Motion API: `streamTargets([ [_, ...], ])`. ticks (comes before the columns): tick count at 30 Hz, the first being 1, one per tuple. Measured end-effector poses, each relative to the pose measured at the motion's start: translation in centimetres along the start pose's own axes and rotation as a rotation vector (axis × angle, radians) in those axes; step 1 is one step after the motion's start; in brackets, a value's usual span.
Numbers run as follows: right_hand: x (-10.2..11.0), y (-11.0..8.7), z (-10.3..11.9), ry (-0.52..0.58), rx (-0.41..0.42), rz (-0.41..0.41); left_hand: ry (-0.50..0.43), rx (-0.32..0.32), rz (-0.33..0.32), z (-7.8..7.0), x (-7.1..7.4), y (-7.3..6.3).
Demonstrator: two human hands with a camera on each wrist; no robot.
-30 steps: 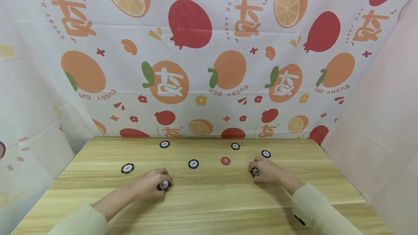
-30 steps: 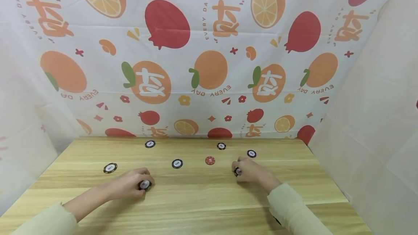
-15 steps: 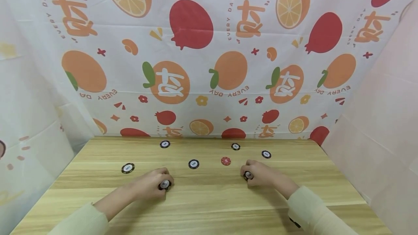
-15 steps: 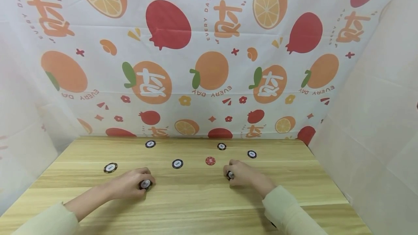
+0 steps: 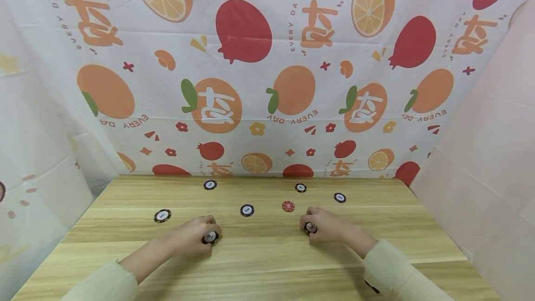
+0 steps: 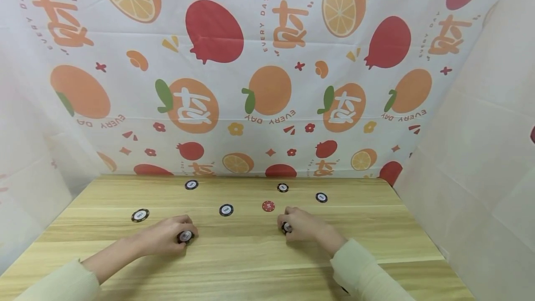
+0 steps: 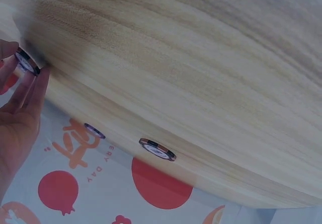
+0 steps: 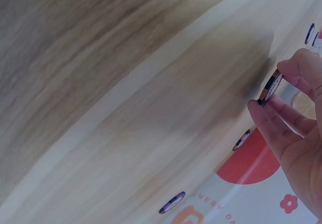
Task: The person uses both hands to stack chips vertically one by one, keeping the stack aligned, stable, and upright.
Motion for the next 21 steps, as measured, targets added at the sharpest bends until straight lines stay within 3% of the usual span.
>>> streamTargets([
  [21,-0.7,2.1,2.5,-0.029,0.041,0.032,-0.011,0.002,0.013,-0.1,0.2,0.0],
])
Point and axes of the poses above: each hand's wrist, its own y-axis towards the middle knuckle, its own x-axis out of the back of the hand, z = x × y, the point moved 4 cm from there along y, towards the middle knuckle, and after that the axes turned 5 degrees about -y, right-handed, at the moved point
